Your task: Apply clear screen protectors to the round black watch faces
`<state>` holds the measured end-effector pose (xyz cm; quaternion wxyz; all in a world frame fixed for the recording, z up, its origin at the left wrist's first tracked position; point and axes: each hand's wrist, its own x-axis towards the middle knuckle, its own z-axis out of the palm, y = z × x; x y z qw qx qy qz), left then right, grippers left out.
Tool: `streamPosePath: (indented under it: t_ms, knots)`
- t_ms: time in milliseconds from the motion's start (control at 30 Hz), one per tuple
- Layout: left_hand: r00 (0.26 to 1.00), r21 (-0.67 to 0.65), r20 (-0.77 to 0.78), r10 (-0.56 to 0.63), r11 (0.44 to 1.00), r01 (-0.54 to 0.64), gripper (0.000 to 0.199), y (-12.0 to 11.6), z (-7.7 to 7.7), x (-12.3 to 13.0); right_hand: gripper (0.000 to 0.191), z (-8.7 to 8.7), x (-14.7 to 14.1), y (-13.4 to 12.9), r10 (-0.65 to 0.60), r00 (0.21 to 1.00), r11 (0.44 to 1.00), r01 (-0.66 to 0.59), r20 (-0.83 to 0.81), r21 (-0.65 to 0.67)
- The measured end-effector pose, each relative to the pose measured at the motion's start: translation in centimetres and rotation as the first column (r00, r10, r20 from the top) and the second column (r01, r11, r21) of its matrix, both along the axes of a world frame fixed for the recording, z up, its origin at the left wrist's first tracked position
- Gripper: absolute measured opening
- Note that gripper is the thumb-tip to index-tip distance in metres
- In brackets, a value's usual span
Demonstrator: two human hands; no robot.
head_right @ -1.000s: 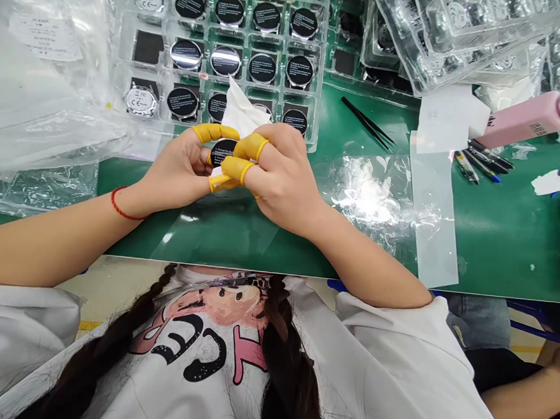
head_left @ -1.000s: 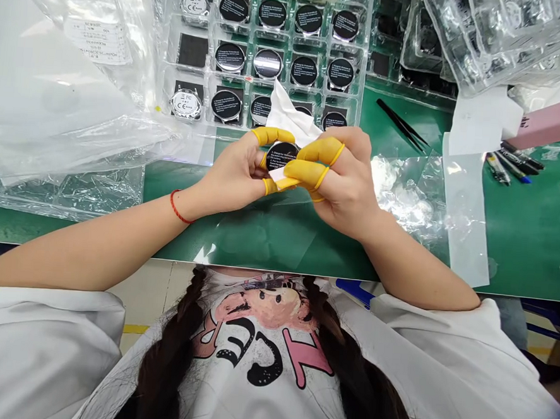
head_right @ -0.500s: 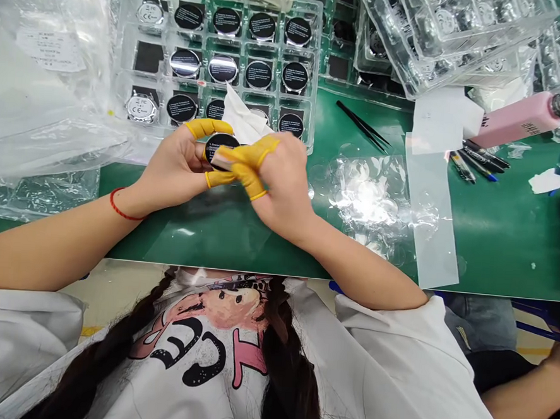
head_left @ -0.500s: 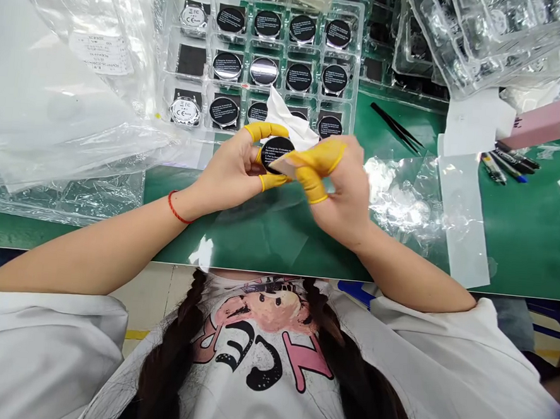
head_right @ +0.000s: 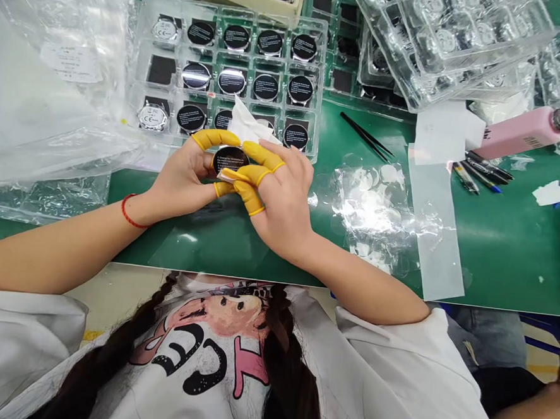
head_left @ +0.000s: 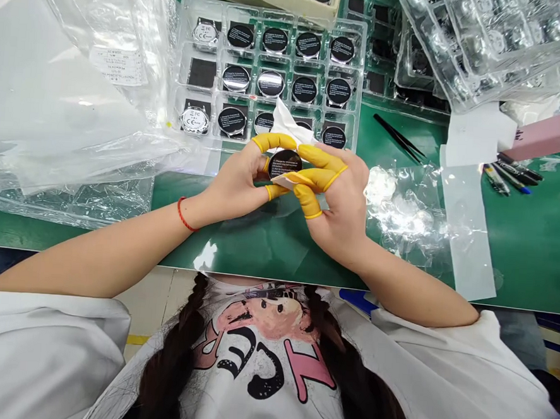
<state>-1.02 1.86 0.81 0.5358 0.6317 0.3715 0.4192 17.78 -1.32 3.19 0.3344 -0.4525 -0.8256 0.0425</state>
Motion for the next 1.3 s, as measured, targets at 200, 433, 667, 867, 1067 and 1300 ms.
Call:
streamPosePath:
  t_ms: [200,433,667,867,1067,1300]
  knots:
    - [1.000,0.008,0.014,0.008,1.000,-0.008,0.060,-0.1,0.0,0.0,0.022,-0.3,-0.1,-0.1,-0.020,1.000,0.994,0.019,0.011,0.106]
    - [0.999,-0.027,0.039,-0.017,0.999,0.018,0.060,-0.5,-0.4,0.4,0.026,-0.5,-0.1,0.2,-0.074,0.997,0.997,0.073,0.005,0.038]
    - [0.997,-0.051,0.052,-0.057,0.997,0.060,0.059,-1.0,-0.3,0.6,0.029,-0.3,0.1,1.4,-0.063,0.998,0.997,0.064,-0.019,0.031]
    - [0.993,-0.034,0.079,-0.082,0.996,0.085,0.058,-0.9,-0.6,0.4,0.035,0.3,0.3,1.7,-0.131,0.969,0.988,0.146,0.209,-0.058]
    - [0.992,-0.048,0.080,-0.093,0.994,0.097,0.060,-1.0,-0.9,0.3,0.039,0.6,0.3,1.8,-0.147,0.965,0.988,0.151,0.216,-0.001]
    - [0.984,-0.149,0.131,-0.124,0.978,0.143,0.061,-0.9,-0.4,0.7,0.039,0.9,0.7,2.4,-0.142,0.982,0.985,0.153,0.126,-0.076]
